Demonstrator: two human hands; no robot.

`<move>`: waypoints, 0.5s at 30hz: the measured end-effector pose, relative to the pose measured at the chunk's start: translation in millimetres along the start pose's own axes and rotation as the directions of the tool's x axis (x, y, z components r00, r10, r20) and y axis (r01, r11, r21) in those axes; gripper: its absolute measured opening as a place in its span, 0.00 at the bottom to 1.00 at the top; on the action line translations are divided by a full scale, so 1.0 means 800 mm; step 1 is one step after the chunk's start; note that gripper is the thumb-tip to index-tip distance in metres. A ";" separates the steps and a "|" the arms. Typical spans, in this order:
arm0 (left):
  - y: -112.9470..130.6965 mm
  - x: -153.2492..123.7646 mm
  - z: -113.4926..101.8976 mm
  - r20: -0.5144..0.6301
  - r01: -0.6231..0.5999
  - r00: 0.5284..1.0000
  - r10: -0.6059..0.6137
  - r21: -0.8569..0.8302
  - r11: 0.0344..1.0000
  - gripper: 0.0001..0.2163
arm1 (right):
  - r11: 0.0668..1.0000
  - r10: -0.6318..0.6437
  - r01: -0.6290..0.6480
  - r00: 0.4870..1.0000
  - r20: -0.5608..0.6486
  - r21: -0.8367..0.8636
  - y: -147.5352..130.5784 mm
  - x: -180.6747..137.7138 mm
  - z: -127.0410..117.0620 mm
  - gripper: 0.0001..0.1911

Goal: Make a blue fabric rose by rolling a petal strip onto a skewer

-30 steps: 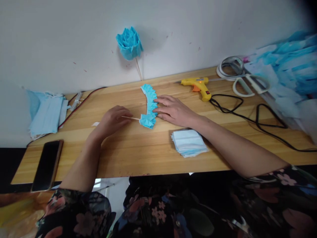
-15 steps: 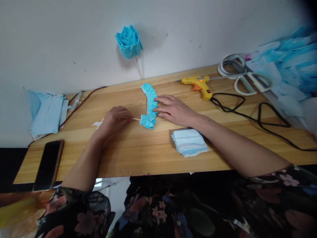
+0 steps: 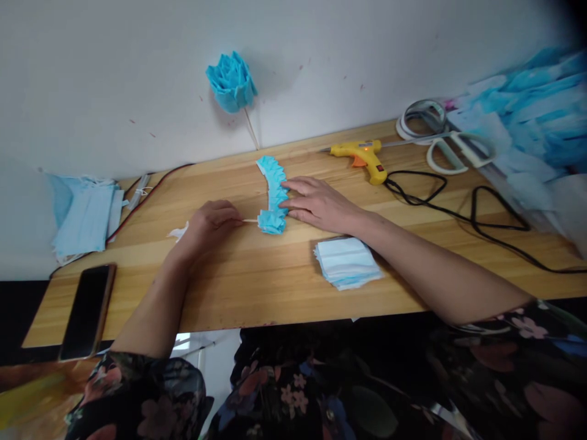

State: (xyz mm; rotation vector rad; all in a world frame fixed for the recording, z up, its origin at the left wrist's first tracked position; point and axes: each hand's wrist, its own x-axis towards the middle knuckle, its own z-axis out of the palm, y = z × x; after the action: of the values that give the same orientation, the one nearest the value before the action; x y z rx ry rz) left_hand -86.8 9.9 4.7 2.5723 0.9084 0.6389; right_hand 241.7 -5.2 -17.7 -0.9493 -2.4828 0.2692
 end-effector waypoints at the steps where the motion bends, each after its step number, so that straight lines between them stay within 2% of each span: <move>1: 0.000 0.000 0.000 -0.002 0.000 1.000 0.000 0.000 1.000 0.12 | 1.000 0.000 0.000 1.000 0.001 -0.001 0.000 0.000 0.000 0.18; 11: -0.001 0.001 0.000 -0.001 0.016 1.000 -0.016 -0.016 1.000 0.12 | 0.999 -0.014 0.014 1.000 -0.011 0.033 0.001 -0.001 0.000 0.18; 15: -0.002 -0.001 0.000 0.000 0.013 1.000 -0.013 -0.010 1.000 0.12 | 0.994 -0.010 0.019 0.996 -0.088 0.106 0.001 0.000 -0.001 0.19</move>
State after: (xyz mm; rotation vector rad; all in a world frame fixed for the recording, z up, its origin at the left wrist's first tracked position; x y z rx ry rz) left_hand -87.6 10.7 3.6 2.5558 0.9190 0.6379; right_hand 242.8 -4.5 -17.8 -0.8796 -2.3700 0.3448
